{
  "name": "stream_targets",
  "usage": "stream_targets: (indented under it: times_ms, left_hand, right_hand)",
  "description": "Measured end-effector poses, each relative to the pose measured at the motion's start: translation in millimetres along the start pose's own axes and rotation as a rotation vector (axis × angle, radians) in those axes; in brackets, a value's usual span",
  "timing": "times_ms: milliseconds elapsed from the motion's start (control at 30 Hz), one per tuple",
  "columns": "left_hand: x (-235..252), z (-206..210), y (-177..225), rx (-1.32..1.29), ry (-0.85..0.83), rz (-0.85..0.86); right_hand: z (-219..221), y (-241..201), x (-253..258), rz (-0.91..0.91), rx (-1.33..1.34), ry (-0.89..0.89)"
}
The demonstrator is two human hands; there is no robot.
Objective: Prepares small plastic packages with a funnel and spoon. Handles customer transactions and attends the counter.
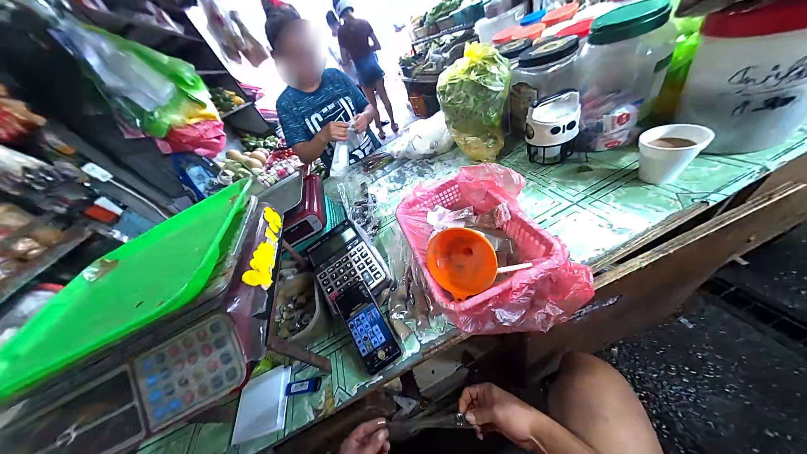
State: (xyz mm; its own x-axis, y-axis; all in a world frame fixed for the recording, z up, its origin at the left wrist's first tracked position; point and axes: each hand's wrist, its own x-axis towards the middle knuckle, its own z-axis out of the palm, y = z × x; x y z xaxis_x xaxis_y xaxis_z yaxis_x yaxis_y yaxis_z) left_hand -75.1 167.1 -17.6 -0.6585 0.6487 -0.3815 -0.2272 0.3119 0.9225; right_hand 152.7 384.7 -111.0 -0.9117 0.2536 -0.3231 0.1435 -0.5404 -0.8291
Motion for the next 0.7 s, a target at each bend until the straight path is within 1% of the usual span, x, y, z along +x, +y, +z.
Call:
stream_targets:
  times_ms: [67,100,167,233,267,333,400,467,500,533,567,633,667,700]
  left_hand:
    - [4,4,2,-0.107,0.011,0.021]
    - [3,8,3,-0.15,0.045,0.027]
    - [-5,16,5,-0.183,0.118,0.02]
    - [-10,19,3,-0.155,0.153,0.005]
    - [-8,18,1,-0.134,0.142,0.017]
    - [-10,11,-5,-0.139,0.083,0.053]
    - [-16,10,-10,-0.158,0.08,0.096]
    - [-25,16,-10,-0.101,0.11,0.193]
    - [-29,21,-8,-0.017,0.126,0.265]
    - [-34,25,-5,0.074,0.135,0.346]
    - [-38,30,-2,0.163,0.125,0.433]
    - [-45,41,-1,0.281,0.048,0.588]
    - [-47,48,-2,0.318,-0.002,0.645]
    - [-48,54,-5,0.346,-0.044,0.673]
  right_hand:
    - [1,-8,-7,0.0,-0.19,0.004]
    - [4,-14,-13,0.011,-0.278,0.01]
    - [15,-23,-25,0.018,-0.364,0.024]
    - [24,-28,-33,-0.001,-0.314,0.073]
    - [26,-34,-33,-0.015,-0.286,0.118]
    - [32,-37,-33,-0.054,-0.246,0.239]
    - [33,-31,-31,-0.099,-0.17,0.392]
    - [35,-25,-25,-0.077,-0.06,0.539]
    - [39,-24,-23,-0.026,-0.03,0.591]
    - [44,-25,-22,0.043,-0.016,0.606]
    - [50,-28,-23,0.113,-0.011,0.571]
    - [67,-33,-28,0.201,0.028,0.365]
    - [77,-37,-27,0.194,0.077,0.249]
    - [86,-43,-25,0.16,0.145,0.174]
